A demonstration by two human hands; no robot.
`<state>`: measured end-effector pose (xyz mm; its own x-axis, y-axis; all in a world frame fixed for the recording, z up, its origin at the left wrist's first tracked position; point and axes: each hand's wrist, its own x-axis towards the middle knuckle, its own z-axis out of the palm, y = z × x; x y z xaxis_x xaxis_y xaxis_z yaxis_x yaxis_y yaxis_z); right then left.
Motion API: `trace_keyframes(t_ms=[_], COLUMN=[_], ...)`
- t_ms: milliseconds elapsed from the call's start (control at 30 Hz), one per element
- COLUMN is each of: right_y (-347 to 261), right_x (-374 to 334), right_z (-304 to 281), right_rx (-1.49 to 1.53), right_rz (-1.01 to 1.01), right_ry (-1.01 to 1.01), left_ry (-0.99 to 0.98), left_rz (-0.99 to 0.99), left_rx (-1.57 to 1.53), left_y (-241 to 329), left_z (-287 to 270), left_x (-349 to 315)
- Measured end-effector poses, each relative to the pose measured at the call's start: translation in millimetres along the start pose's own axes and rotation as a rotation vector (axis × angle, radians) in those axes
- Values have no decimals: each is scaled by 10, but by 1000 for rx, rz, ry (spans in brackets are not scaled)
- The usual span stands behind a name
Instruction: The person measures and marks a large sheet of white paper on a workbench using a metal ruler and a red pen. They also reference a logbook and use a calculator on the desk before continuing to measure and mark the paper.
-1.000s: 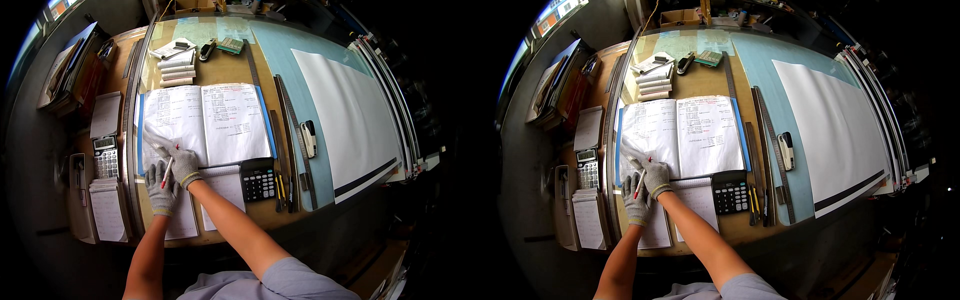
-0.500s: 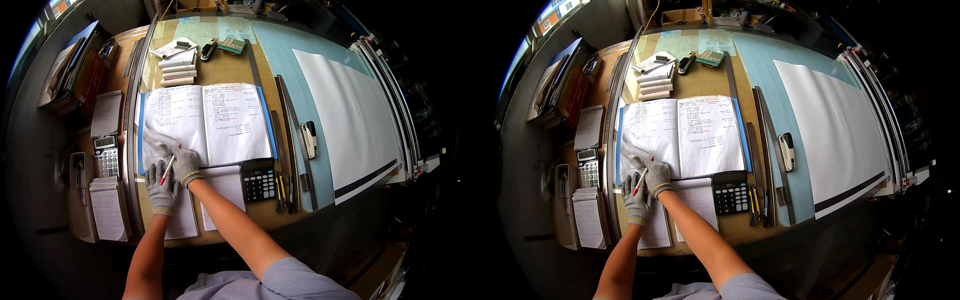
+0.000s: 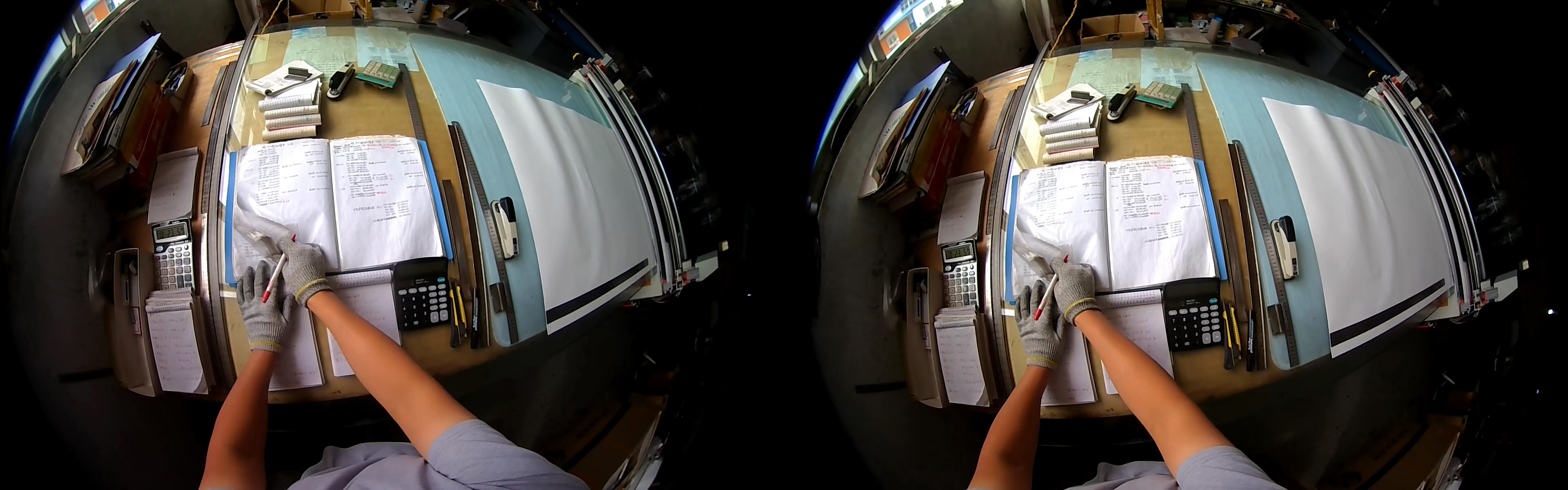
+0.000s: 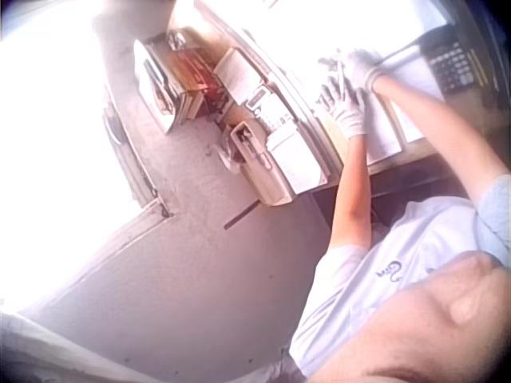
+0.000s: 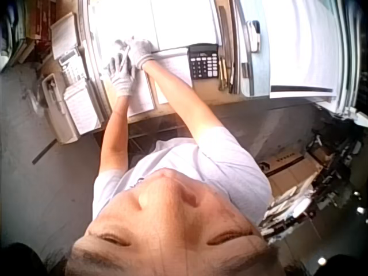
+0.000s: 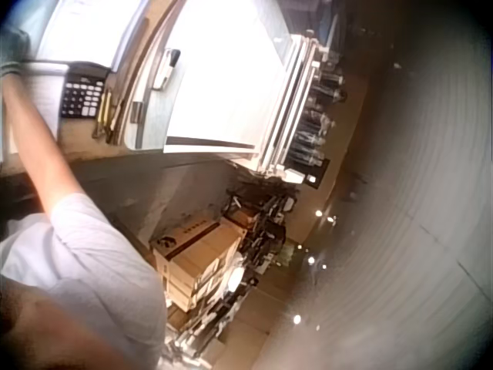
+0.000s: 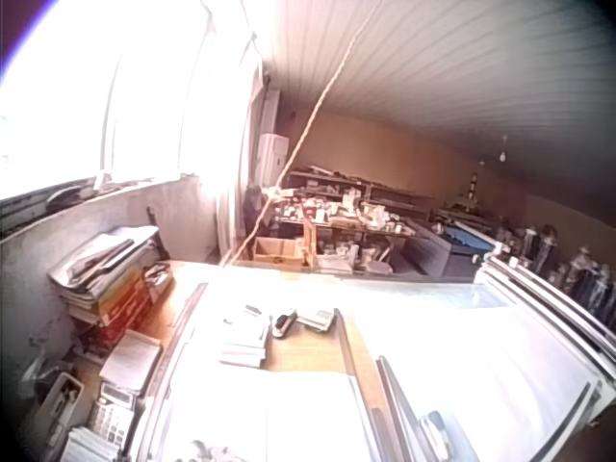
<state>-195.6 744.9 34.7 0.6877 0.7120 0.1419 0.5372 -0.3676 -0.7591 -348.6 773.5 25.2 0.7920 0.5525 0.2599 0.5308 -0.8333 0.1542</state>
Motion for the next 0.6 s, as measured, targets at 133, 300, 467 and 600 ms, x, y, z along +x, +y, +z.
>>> trace_keyframes(t_ms=[133, 300, 467, 600], right_y=[27, 23, 2, 17], right_x=[1, 4, -2, 6], right_z=[17, 11, 13, 18], right_rx=[-5, -16, -30, -32], right_rz=[-19, 3, -1, -11], right_ry=[9, -15, -6, 4], left_ry=[-2, -4, -8, -6], left_rz=[3, 3, -15, 1], left_rx=[14, 17, 1, -7], left_y=[0, 5, 0, 6], left_z=[1, -11, -5, -24], left_x=[-1, 3, -3, 6])
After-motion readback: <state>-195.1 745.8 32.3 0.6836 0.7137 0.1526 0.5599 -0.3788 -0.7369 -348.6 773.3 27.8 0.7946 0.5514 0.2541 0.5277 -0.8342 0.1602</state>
